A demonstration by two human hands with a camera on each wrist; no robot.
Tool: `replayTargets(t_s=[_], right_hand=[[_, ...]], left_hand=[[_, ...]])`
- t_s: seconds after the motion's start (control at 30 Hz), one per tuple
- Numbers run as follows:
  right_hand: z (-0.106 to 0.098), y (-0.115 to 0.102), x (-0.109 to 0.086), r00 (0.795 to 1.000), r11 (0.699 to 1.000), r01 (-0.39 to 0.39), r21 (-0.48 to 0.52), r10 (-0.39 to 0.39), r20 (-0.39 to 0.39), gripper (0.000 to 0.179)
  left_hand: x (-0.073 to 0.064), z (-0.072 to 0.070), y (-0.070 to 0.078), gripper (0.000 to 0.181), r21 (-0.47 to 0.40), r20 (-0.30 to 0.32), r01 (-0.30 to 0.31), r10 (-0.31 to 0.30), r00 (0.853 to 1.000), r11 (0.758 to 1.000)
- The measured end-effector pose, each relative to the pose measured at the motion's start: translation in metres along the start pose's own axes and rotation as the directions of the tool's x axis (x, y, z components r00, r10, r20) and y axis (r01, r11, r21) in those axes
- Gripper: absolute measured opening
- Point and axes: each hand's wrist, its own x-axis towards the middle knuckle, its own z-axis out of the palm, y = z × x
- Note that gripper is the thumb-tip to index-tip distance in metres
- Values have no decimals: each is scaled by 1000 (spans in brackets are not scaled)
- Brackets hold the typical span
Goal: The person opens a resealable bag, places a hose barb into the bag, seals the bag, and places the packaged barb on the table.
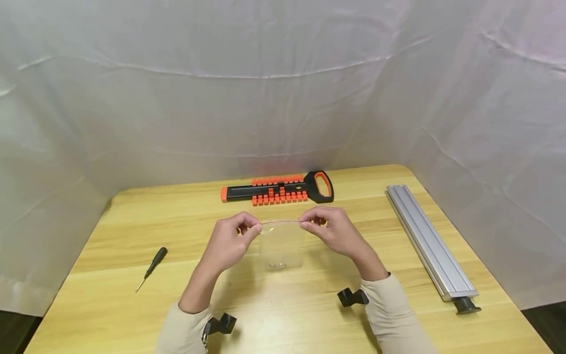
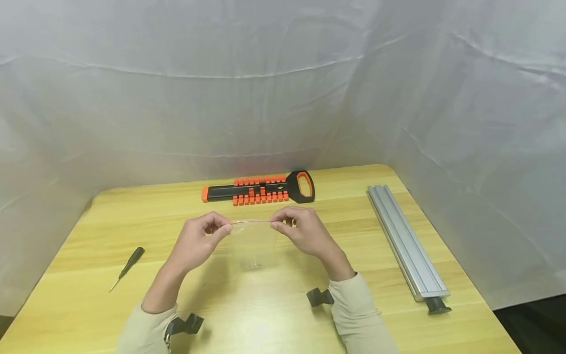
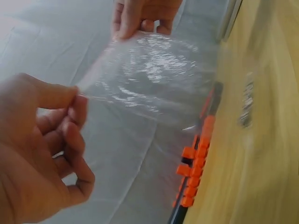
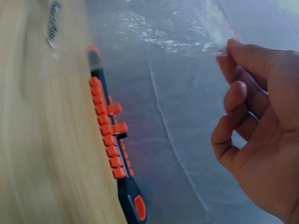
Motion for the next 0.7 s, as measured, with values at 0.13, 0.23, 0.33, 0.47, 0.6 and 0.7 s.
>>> replayTargets(t_s=[0.13,0.23,0.33,0.47,0.6,0.7], right_hand=[[12,17,8,995,995,-95,-16,96,32,12],[22,31,15,987,987,-154,-43,155,32,13],[29,44,21,980,977,-193,-85,197,35,13],[38,55,26,958,950,-270,-159,282,57,16],[44,63,27,932,918,-331,-219,355,79,20],[48,66,28,922,909,-346,-232,376,95,22]], left_hand=[[9,6,-10,11,86,32,86,-89,996,993],[18,14,-19,13,131,28,128,-133,991,983],[28,22,-28,14,160,32,150,-157,987,976],[38,31,-40,17,193,62,169,-184,981,967],[46,42,-51,19,186,98,192,-212,972,964],[48,48,-58,20,179,119,219,-242,963,959]])
